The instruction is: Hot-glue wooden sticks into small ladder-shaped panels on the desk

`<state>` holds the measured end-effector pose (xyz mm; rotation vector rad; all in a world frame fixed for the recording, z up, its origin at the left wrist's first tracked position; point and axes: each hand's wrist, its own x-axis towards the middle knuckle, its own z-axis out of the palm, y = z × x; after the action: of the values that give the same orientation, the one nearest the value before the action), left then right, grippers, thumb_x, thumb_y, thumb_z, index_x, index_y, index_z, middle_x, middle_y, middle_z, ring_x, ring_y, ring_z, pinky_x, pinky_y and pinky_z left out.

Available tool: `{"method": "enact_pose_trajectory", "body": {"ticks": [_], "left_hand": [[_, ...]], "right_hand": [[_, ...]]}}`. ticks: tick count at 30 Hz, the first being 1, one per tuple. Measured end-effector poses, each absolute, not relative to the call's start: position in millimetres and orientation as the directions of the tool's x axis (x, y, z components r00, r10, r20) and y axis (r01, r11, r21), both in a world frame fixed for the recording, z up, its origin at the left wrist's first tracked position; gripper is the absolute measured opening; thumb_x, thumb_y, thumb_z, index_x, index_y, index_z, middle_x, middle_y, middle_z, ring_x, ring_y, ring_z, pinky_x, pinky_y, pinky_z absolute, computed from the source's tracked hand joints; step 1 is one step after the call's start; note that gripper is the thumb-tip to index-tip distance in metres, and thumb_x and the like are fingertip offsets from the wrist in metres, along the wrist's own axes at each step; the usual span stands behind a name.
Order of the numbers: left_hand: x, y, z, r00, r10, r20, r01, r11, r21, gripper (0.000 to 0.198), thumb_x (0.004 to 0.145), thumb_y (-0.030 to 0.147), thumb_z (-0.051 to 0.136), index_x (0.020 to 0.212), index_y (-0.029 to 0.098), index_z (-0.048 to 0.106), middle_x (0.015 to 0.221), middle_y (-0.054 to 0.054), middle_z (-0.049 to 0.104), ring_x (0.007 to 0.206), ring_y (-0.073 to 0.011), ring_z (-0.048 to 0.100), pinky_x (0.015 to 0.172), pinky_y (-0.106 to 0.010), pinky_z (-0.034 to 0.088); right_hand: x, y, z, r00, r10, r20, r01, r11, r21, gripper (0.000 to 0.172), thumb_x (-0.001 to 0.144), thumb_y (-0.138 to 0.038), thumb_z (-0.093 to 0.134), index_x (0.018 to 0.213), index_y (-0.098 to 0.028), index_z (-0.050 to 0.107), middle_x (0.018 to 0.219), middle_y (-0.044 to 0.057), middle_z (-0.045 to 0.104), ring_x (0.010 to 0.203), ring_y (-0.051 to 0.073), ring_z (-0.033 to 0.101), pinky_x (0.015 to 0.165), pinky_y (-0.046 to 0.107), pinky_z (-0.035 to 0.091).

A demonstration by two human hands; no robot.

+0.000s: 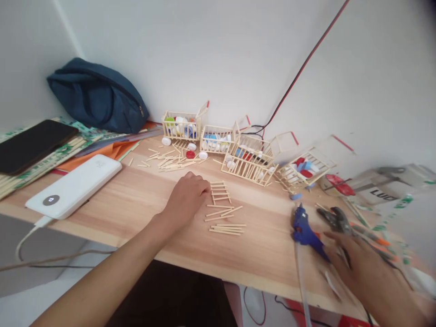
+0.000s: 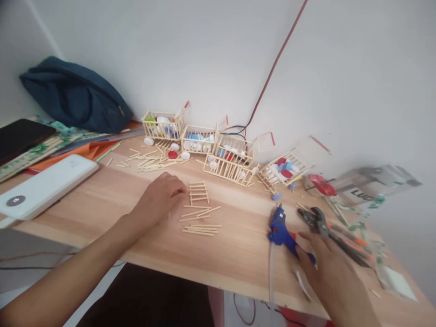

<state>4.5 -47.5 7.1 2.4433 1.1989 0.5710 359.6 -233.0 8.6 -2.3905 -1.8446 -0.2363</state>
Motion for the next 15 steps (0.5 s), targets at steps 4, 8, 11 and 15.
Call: {"method": "enact_pose_trajectory", "body": {"ticks": [4,8,11,15], "left_hand": [[1.4,-46.1,9.5,0.578,0.794,0.190,0.684,-0.598,0.418,0.022,0.085,0.012,0.047,0.079,0.017,0.068,0.080,-0.006,0.066,0.084,-0.0213,0.052,0.075,-0.031,0.040],[-9.5,-39.5,24.6,0.534,0.798,0.280,0.711,-0.603,0.362,0.021,0.082,0.012,0.049,0.088,0.017,0.068,0.085,-0.007,0.068,0.084,-0.0215,0.056,0.079,-0.033,0.040],[-13.6,-26.8,48.0,0.355,0.857,0.373,0.741,-0.501,0.447,0.022,0.083,0.015,0.049,0.090,0.015,0.069,0.090,-0.009,0.070,0.088,-0.0228,0.060,0.080,-0.033,0.041],[2.7,-4.7,80.2,0.266,0.854,0.448,0.603,-0.510,0.614,0.028,0.084,0.016,0.044,0.093,0.011,0.070,0.094,-0.011,0.071,0.088,-0.0219,0.062,0.080,-0.031,0.042]], "right_hand": [[370.9,-243.5,-18.7,0.362,0.929,0.072,0.932,-0.361,-0.033,0.048,0.078,-0.040,0.040,0.111,-0.013,0.061,0.108,0.019,0.068,0.092,0.033,0.066,0.079,0.044,0.050],[361.9,-233.6,-20.9,0.421,0.906,0.038,0.907,-0.420,-0.033,0.040,0.080,-0.039,0.040,0.107,-0.017,0.059,0.106,0.017,0.068,0.092,0.032,0.067,0.079,0.044,0.049],[354.6,-229.1,-14.5,0.417,0.908,0.042,0.907,-0.413,-0.080,0.032,0.079,-0.035,0.042,0.100,-0.017,0.057,0.103,0.017,0.067,0.094,0.030,0.065,0.083,0.041,0.048],[345.7,-227.3,-10.3,0.454,0.891,0.008,0.886,-0.451,-0.107,0.027,0.078,-0.032,0.043,0.100,-0.018,0.049,0.096,0.015,0.065,0.088,0.027,0.066,0.078,0.037,0.049]]}}
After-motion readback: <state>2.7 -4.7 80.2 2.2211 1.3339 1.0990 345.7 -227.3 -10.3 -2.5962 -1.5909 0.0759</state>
